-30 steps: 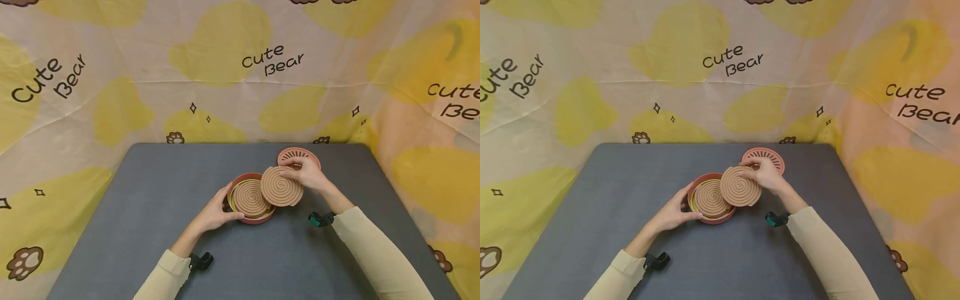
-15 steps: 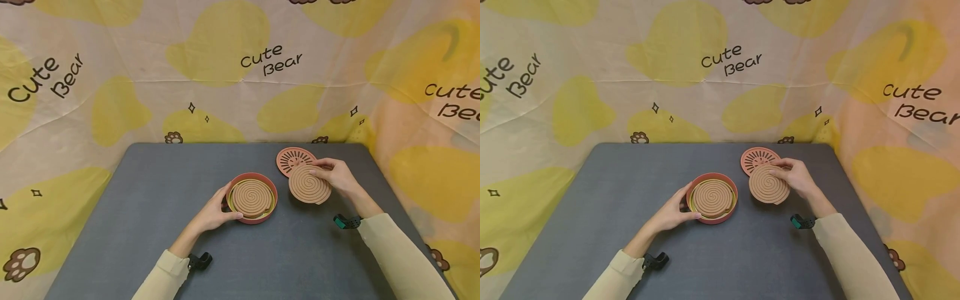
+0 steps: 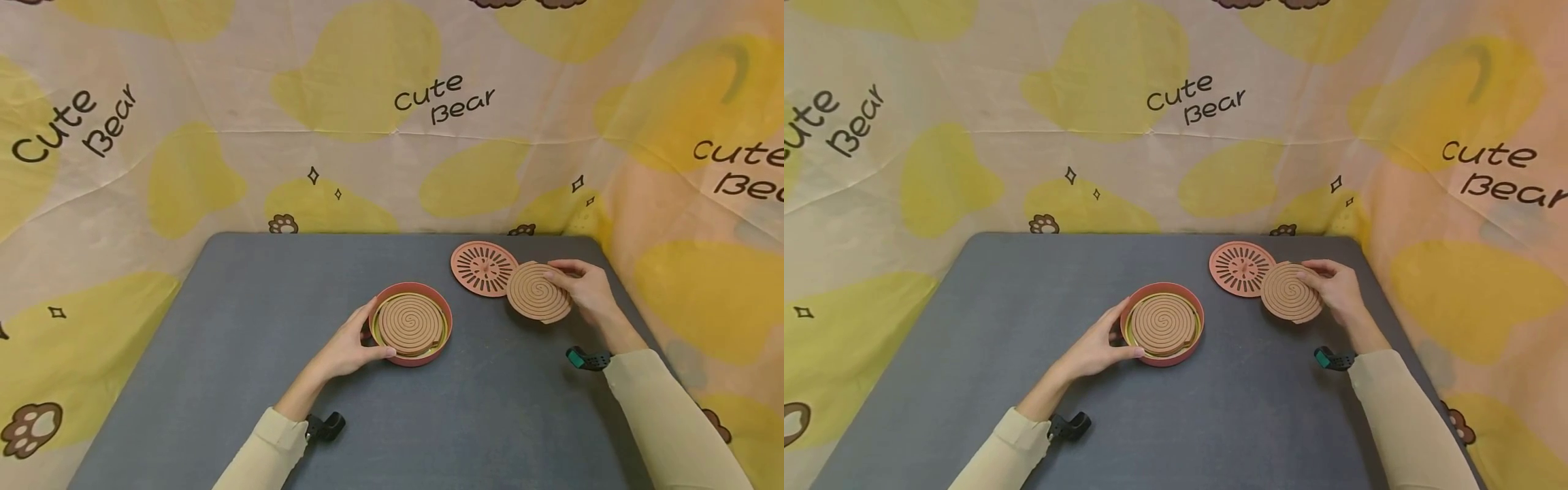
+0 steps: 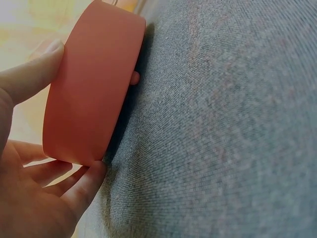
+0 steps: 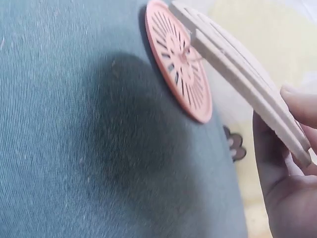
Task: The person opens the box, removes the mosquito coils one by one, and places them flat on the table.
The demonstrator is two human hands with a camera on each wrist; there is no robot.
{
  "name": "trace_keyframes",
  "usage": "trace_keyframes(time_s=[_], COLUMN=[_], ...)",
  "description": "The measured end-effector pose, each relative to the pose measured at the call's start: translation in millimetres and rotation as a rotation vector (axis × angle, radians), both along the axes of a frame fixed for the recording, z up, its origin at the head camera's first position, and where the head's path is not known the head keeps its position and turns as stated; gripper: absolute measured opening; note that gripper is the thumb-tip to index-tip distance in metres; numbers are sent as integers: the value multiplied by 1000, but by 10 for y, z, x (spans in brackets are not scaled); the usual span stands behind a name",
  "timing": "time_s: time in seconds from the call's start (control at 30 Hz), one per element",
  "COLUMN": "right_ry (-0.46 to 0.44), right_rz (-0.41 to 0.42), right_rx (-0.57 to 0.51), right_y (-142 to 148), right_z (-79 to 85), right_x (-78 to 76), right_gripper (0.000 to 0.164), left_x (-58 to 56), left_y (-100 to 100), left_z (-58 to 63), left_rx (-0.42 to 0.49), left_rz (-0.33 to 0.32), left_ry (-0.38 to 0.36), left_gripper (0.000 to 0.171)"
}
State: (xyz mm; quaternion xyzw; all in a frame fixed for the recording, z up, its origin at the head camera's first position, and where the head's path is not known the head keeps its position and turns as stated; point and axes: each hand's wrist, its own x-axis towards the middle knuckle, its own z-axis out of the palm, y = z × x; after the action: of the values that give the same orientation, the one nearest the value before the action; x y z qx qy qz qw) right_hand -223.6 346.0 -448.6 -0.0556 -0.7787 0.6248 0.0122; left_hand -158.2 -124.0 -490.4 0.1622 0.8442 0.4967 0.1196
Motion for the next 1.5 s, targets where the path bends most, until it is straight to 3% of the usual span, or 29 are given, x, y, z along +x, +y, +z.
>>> trace_keyframes(time_s=[0.37,0.53,0.8,0.97,1.13,1.23,1.5], right_ry=[25,-2,-59,-101,-112,-103,-61], right_rz=[-178,-249,-316,-303,-206,-143,-75], right_rx=[-99,-18,65,140,338,435,539], right_y=[252,349,378,386,393,399,411], right_z=[-195,-255,-365,-431,-445,-435,-340], right_x=[-80,-119,-192,-222,-226,-234,-219], right_gripper=[22,15,17,33,52,54,53], left_x=[-14,-14,10,16,23,20,4], left_y=[-4,-8,-8,6,9,7,11], left_z=[27,5,6,13,23,21,18], left_rx=[-5,-6,-22,-17,-9,-8,-21], left_rz=[4,2,6,-1,-4,3,0], left_ry=[-1,4,-4,-9,-20,-13,-11], left_gripper=[107,107,107,107,108,108,108])
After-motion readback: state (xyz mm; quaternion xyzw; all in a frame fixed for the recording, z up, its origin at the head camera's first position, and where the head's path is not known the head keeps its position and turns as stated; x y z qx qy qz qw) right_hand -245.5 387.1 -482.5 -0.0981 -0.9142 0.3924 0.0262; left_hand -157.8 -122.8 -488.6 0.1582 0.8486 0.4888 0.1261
